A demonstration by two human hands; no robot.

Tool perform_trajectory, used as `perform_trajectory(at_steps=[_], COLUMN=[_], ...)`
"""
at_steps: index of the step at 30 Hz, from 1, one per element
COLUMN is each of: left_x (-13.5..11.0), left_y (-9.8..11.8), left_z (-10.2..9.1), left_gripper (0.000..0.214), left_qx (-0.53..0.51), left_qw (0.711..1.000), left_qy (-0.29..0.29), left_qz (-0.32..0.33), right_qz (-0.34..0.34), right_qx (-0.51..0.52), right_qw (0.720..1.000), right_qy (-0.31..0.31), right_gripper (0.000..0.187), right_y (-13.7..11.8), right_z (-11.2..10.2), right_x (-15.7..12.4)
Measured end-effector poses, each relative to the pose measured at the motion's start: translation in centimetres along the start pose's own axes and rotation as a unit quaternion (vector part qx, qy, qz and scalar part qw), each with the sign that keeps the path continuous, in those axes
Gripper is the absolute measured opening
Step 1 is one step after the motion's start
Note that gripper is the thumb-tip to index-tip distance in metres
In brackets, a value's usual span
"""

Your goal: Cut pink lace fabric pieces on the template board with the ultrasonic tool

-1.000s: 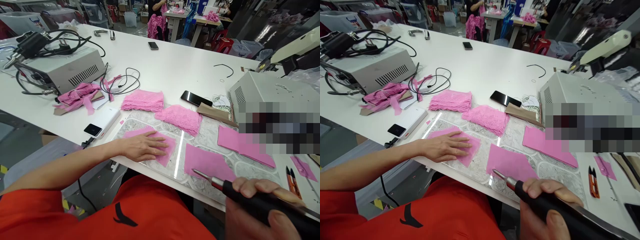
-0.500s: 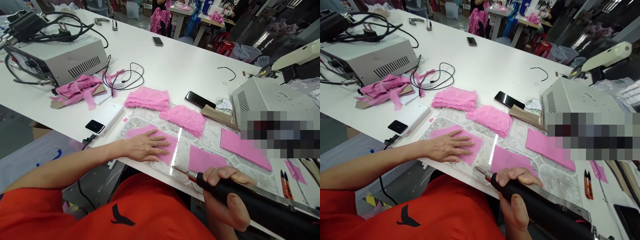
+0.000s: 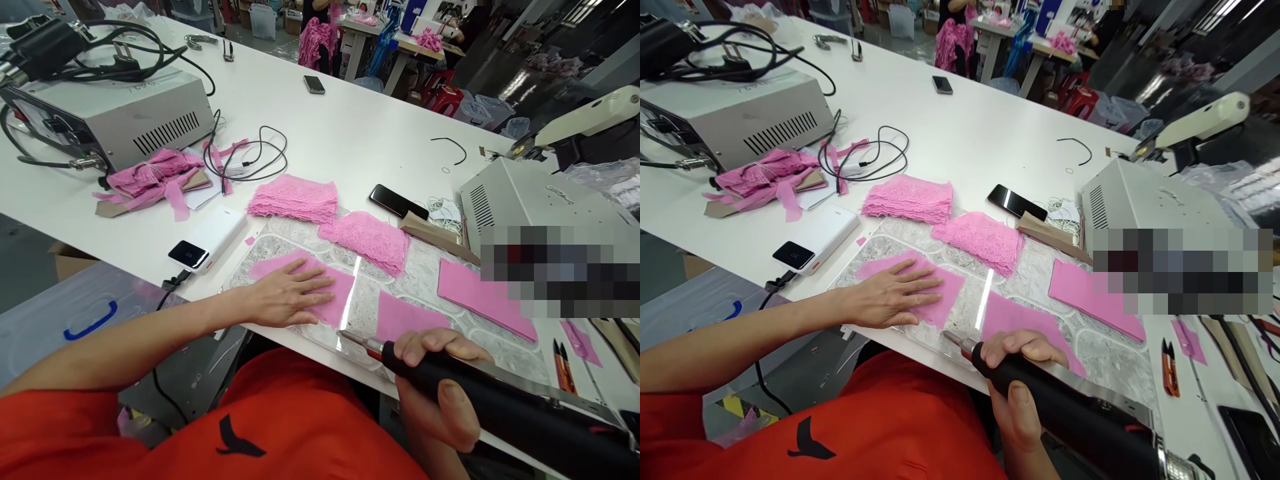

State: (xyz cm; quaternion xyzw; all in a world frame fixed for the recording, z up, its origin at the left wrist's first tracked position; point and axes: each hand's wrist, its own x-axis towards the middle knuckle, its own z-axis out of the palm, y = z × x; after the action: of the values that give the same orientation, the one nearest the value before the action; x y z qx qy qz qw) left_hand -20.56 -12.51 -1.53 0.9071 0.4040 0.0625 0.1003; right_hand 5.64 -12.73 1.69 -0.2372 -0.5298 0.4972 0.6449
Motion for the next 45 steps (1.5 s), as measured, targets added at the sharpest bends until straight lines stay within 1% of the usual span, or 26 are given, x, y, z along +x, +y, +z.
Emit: perform_trajectory(at_steps=[7, 12, 20, 29, 33, 42, 45], left_x=[-0.1, -0.3, -0.4, -0.4, -0.4, -0.4, -0.4], left_y=[-0.1, -0.2, -0.3, -0.2, -0.2, -0.2, -0.2], left_z=[0.0, 0.1, 0.2, 0.1, 0.1, 0.0, 0.1], left_gripper=[0.054, 0.053, 0.055, 0.056, 0.055, 0.054, 0.055], left_qx=[0.007, 0.006, -0.003, 0.010, 0.007, -0.004, 0.002], left_qw=[1.000, 1.000, 1.000, 1.000, 1.000, 1.000, 1.000], left_qy=[-0.004, 0.006, 0.012, 0.000, 0.009, 0.017, 0.028], left_qz=[-0.005, -0.005, -0.008, -0.005, -0.007, -0.010, -0.003], right_qz=[-0.029, -0.021, -0.029, -0.020, -0.019, -0.024, -0.019], right_qx=[0.001, 0.000, -0.008, 0.002, -0.007, 0.000, 0.004], right_qw=[1.000, 1.000, 1.000, 1.000, 1.000, 1.000, 1.000], right_qy=[-0.007, 0.006, 0.004, 0.006, 0.011, -0.018, -0.024], right_gripper=[0.022, 0.021, 0.020, 0.021, 0.021, 0.015, 0.013], right_y=[0.2, 0.1, 0.5, 0.8, 1.0, 1.1, 1.0], right_z=[0.3, 0.4, 0.5, 0.6, 0.9, 1.1, 1.2], right_x=[0.1, 0.2, 0.5, 0.5, 0.6, 0.7, 0.7])
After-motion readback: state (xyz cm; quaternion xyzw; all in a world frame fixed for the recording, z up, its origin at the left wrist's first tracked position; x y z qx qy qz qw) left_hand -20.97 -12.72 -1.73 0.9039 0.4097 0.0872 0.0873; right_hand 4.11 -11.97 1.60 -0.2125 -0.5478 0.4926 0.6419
